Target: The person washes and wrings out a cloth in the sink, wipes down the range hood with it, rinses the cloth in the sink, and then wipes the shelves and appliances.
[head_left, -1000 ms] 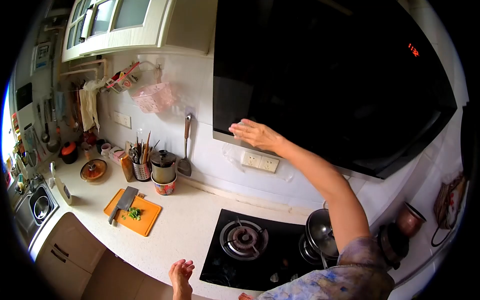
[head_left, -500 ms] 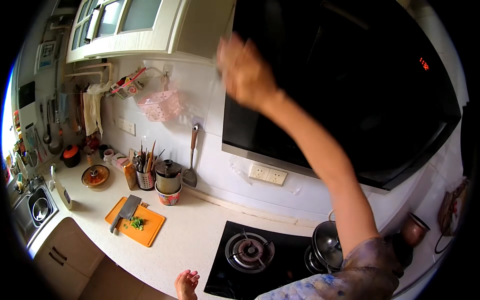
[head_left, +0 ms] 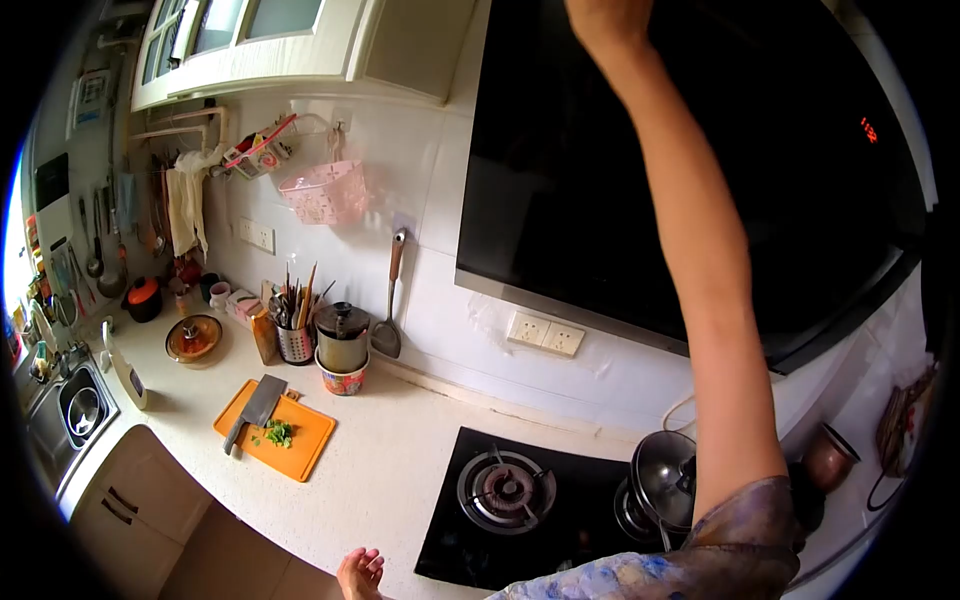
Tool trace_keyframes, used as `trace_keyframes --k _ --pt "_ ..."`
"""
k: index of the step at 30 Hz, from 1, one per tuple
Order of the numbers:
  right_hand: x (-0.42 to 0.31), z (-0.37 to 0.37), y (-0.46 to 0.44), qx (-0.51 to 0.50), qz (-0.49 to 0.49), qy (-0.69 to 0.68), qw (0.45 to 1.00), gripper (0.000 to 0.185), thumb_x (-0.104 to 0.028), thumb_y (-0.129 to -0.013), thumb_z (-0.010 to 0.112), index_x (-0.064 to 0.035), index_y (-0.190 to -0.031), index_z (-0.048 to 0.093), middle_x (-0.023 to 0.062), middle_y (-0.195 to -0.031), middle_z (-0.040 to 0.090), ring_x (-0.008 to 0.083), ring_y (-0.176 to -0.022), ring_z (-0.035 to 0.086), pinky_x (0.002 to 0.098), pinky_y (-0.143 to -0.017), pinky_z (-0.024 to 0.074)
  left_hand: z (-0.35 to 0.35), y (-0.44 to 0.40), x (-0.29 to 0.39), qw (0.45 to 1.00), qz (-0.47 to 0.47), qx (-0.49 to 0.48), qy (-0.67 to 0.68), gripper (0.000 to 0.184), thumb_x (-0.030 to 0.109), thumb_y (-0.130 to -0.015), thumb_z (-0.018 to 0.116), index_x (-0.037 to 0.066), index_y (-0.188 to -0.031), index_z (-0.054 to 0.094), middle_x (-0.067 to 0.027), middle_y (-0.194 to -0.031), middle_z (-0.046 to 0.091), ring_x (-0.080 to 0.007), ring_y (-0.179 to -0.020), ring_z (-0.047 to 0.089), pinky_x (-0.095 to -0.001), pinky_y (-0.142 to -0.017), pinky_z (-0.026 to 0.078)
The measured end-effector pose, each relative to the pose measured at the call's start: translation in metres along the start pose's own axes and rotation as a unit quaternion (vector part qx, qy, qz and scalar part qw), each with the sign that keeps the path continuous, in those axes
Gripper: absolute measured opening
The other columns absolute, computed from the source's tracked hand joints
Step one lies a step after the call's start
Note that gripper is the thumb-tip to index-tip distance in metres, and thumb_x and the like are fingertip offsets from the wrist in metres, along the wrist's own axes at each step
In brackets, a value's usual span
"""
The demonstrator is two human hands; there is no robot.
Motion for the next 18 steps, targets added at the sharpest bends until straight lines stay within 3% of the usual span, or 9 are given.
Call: trace_keyframes --k 1,4,6,9,12,15,18 --pt "-0.015 -0.004 0.014 -0.031 -0.004 -0.026 0.999 0.027 -0.010 -0.086 0.049 0.0008 -0.111 0.054 0.0182 -0.130 0.040 0.0354 -0.122 0.034 0.0507 -0.099 0.0286 -0.007 -0.008 -0.007 0.998 0.014 -0.048 0.032 0.035 0.025 -0.088 0.048 -0.002 -0.109 0.052 -0.0180 -0.102 0.058 -0.0225 -0.084 0.058 -0.0304 -0.075 0.048" --pt "-0.077 -0.010 0.136 -0.191 -0.096 -0.101 0.972 0.028 -0.010 -0.084 0.047 -0.0053 -0.111 0.055 0.0119 -0.114 0.056 0.0250 -0.113 0.048 0.0410 -0.095 0.0383 0.040 0.006 0.017 0.999 -0.022 -0.037 -0.010 0.033 0.023 -0.088 0.047 -0.002 -0.108 0.052 -0.0164 -0.101 0.058 -0.0217 -0.082 0.058 -0.0275 -0.072 0.048" --pt "-0.114 -0.025 0.234 -0.307 -0.154 -0.224 0.912 0.029 -0.008 -0.079 0.054 -0.0045 -0.107 0.060 0.0118 -0.126 0.048 0.0204 -0.122 0.040 0.0361 -0.100 0.0355 0.040 -0.001 0.015 0.997 -0.065 -0.045 -0.007 0.029 0.021 -0.088 0.047 -0.002 -0.104 0.053 -0.0134 -0.093 0.061 -0.0190 -0.078 0.059 -0.0248 -0.067 0.048" --pt "-0.135 -0.058 0.314 -0.329 -0.234 -0.262 0.876 0.028 -0.007 -0.079 0.053 -0.0050 -0.106 0.061 0.0048 -0.128 0.047 0.0170 -0.125 0.036 0.0334 -0.101 0.0347 0.047 0.007 0.027 0.996 -0.087 0.021 0.013 0.019 0.020 -0.083 0.052 0.007 -0.096 0.051 -0.0110 -0.083 0.063 -0.0181 -0.068 0.060 -0.0247 -0.062 0.044" --pt "-0.122 -0.076 0.317 -0.362 -0.292 -0.293 0.835 0.026 -0.009 -0.081 0.052 -0.0049 -0.105 0.061 0.0022 -0.129 0.046 0.0173 -0.124 0.037 0.0344 -0.102 0.0339 0.029 0.001 0.024 0.996 -0.070 -0.048 -0.002 0.025 0.018 -0.087 0.049 -0.002 -0.101 0.054 -0.0124 -0.090 0.062 -0.0181 -0.074 0.059 -0.0251 -0.065 0.048" --pt "-0.089 -0.069 0.267 -0.395 -0.232 -0.385 0.801 0.028 -0.006 -0.081 0.052 -0.0101 -0.107 0.060 0.0035 -0.128 0.047 0.0179 -0.123 0.039 0.0385 -0.102 0.0340 0.012 0.016 0.032 0.997 -0.067 0.010 -0.039 0.024 0.016 -0.086 0.050 -0.002 -0.100 0.054 -0.0128 -0.091 0.061 -0.0188 -0.075 0.059 -0.0256 -0.064 0.048" --pt "-0.060 -0.042 0.178 -0.319 -0.193 -0.215 0.902 0.027 -0.006 -0.080 0.054 -0.0065 -0.107 0.060 0.0046 -0.130 0.045 0.0191 -0.125 0.037 0.0391 -0.102 0.0333 -0.020 0.013 0.030 0.994 -0.087 0.064 -0.006 0.023 0.014 -0.083 0.053 -0.003 -0.099 0.054 -0.0122 -0.085 0.062 -0.0201 -0.071 0.060 -0.0269 -0.060 0.049"
Point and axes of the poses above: each hand's wrist, its own y-axis away from the middle knuckle, its own z-axis out of the palm, x = y × z, the point moved 3 cm from there along -y, towards the middle knuckle
